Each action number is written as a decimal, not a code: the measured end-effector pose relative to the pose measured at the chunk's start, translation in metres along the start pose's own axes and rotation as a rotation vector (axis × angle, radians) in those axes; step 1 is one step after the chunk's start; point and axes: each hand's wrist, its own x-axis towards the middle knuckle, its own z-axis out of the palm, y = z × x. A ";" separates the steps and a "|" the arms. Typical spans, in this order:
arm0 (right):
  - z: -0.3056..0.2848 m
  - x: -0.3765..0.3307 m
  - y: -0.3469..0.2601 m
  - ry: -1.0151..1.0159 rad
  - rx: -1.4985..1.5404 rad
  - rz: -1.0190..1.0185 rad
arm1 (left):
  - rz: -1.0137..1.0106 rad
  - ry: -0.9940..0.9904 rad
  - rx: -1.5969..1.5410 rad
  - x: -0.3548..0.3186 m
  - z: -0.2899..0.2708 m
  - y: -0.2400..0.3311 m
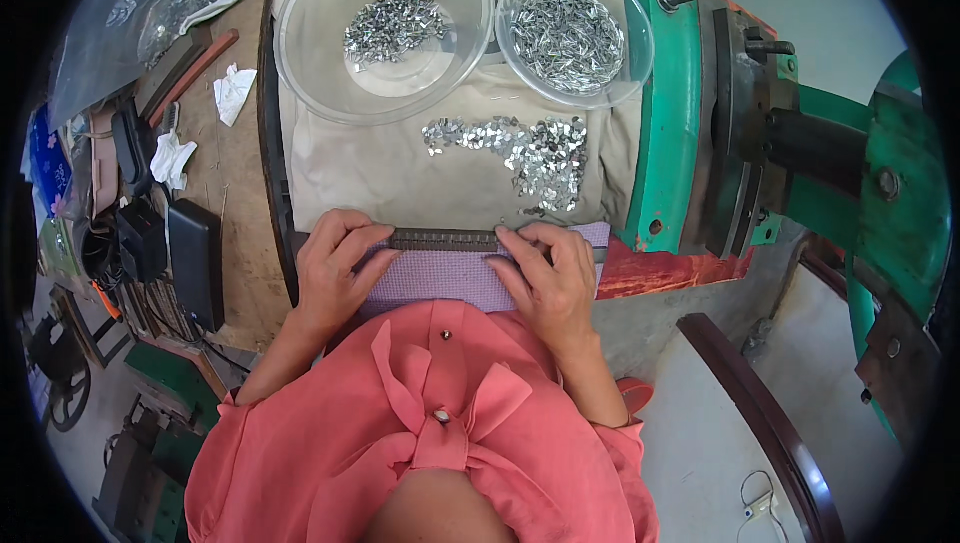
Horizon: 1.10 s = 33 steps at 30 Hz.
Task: The person wipes a metal strip with a tissue, then picks up small metal pieces from a bowl and places them into a purple grid tray. They use a green press machine to process the metal strip and then continue arranging the small metal pieces into the grid.
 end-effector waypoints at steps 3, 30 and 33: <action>0.001 0.002 0.006 0.015 0.011 -0.068 | 0.053 0.015 0.020 0.000 0.001 0.000; 0.004 0.005 0.022 0.101 0.073 -0.105 | 0.070 0.075 -0.068 0.009 0.013 -0.004; 0.004 0.006 0.022 0.108 0.083 -0.114 | 0.081 0.083 -0.055 0.008 0.013 -0.004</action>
